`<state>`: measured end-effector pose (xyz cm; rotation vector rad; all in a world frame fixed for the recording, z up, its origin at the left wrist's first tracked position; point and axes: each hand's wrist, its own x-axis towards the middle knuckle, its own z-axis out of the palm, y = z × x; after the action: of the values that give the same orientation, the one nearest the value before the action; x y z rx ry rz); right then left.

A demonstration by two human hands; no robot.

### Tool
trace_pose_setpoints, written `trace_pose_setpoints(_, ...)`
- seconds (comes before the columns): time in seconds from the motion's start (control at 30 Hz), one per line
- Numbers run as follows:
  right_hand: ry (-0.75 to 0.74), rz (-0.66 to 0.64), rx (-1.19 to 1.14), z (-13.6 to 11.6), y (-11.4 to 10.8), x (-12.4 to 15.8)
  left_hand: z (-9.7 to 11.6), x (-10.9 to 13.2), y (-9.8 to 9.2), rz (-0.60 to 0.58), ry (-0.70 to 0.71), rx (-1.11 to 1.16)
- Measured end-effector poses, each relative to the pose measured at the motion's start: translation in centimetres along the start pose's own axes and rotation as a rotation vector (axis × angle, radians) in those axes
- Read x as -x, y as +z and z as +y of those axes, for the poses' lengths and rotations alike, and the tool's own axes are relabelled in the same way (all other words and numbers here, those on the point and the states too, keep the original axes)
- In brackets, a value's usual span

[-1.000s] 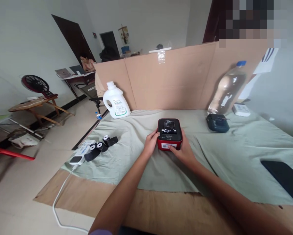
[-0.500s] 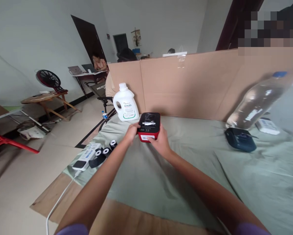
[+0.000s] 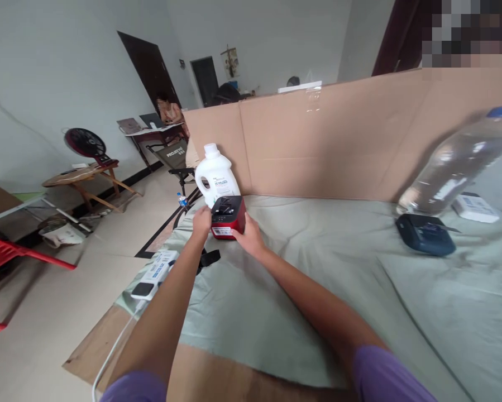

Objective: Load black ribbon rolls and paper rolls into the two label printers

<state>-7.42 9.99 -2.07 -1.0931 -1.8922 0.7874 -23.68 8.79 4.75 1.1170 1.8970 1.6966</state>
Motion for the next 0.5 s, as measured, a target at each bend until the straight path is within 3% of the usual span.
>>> trace_pose_setpoints(0.07, -0.007, 0.018, 0.037, 2.3, -4.5, 2.3, 0.8, 3.4, 1.6, 0.107, 0.191, -0.035)
trace_pose_setpoints(0.1, 0.003, 0.039, 0.064, 3.8, -7.4, 3.8, 1.0, 5.7, 2.7, 0.106, 0.312, -0.050)
trace_pose_setpoints(0.13, -0.002, 0.056, 0.122, 5.5, -10.9, 5.6, 1.1, 8.4, 4.1, 0.028, 0.409, -0.056)
trace_pose_setpoints(0.17, 0.013, 0.104, 0.200, 7.2, -14.6, 7.6, 1.1, 11.3, 5.5, -0.122, 0.460, -0.071)
trace_pose_setpoints(0.23, 0.098, 0.215, 0.388, 10.4, -22.5, 11.7, 0.7, 17.1, 8.0, -0.582, 0.492, -0.176)
trace_pose_setpoints(0.33, 0.384, 0.481, 0.685, 13.8, -32.6, 16.5, 0.1, 24.3, 10.4, -0.937, 0.604, -0.397)
trace_pose_setpoints(0.4, 0.594, 0.622, 0.766, 15.0, -36.9, 17.9, -0.1, 27.2, 10.6, -1.038, 0.683, -0.531)
trace_pose_setpoints(0.5, 0.750, 0.659, 0.748, 16.0, -39.6, 17.3, 0.2, 29.4, 9.4, -1.099, 0.749, -0.657)
